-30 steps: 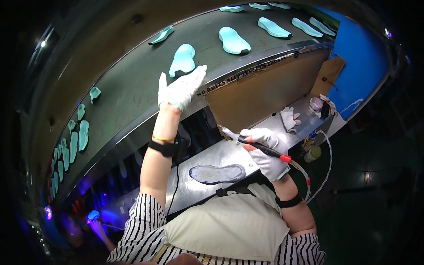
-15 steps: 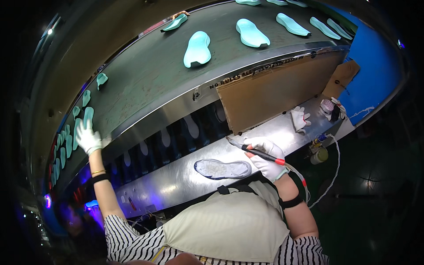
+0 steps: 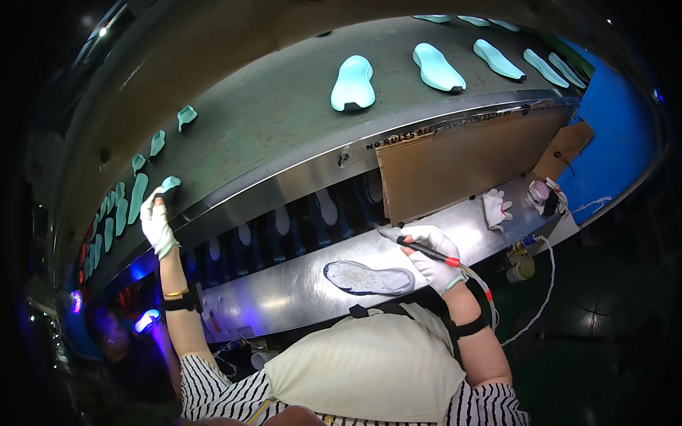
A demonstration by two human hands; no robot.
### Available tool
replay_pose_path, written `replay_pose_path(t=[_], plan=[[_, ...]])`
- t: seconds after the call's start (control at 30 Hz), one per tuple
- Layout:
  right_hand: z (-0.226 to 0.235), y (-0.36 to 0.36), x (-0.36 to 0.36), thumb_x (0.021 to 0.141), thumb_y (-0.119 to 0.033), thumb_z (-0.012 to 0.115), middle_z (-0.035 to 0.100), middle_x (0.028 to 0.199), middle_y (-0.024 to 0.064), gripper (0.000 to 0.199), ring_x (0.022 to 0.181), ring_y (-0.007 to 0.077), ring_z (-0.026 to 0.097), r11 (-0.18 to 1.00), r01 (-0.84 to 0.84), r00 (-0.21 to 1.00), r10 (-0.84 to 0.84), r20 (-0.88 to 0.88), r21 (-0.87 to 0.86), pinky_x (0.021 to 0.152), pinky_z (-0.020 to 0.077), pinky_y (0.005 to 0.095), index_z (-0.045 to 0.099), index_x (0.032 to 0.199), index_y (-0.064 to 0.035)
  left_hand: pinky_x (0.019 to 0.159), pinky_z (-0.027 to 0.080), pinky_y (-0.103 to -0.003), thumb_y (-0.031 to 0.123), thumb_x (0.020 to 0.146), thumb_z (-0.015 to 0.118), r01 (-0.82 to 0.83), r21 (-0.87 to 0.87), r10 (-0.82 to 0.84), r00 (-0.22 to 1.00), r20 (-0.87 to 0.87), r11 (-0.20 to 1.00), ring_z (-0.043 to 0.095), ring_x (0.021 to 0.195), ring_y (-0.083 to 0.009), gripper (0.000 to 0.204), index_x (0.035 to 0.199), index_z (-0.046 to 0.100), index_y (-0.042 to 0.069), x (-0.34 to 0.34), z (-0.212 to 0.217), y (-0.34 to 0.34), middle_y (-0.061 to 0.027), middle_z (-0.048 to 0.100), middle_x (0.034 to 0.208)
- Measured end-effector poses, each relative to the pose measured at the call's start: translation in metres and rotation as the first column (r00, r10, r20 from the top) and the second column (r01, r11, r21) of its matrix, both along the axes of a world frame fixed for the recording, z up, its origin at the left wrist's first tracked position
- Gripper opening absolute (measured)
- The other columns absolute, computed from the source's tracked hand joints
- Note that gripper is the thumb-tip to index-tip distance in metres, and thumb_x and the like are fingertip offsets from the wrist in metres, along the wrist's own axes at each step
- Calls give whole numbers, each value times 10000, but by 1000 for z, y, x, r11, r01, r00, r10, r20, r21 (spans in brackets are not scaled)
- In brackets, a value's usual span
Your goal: Apply adhesive to the bottom of shoe soles using a brush tool.
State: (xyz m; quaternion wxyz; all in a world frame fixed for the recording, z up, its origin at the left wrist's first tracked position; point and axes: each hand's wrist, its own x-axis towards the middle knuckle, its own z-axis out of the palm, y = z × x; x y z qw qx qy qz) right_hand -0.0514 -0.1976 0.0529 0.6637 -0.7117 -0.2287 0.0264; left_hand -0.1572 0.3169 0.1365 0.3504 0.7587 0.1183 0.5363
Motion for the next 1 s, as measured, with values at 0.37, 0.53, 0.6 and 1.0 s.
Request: replay_pose_path(t=[0.37,0.53,0.6,1.0], plan=[[0,-7,-7,772,49,658,625,922,72,166,854,120,588,997,62,996,-59,-71,35,787,470,240,588,900,-32,514,335,-320,323,867,434,747,-665,-674,487,555,-8,362,554,-165,329,636,457,91,44,1,-182,-45,420,644],[17,-14,-11,771,37,657,628,869,59,163,775,98,584,998,29,919,-2,-395,62,738,481,232,584,905,-22,930,419,-494,572,797,527,322,-546,-460,307,833,-773,535,1068,-351,514,906,626,80,62,-106,-272,-203,567,1127],[31,-6,-15,780,37,647,633,878,63,155,786,94,586,992,1,926,47,-376,127,743,479,234,574,905,-16,974,366,-578,593,783,538,196,-546,-454,371,810,-814,536,1073,-363,648,1219,516,113,51,-94,-285,-182,557,1139],[24,21,0,788,78,621,615,952,73,188,844,101,582,980,29,993,-5,-118,197,796,479,247,538,924,-22,880,468,-342,716,811,357,444,-794,-698,403,591,-416,576,990,-244,751,1207,482,90,56,-93,-355,-134,570,1097]])
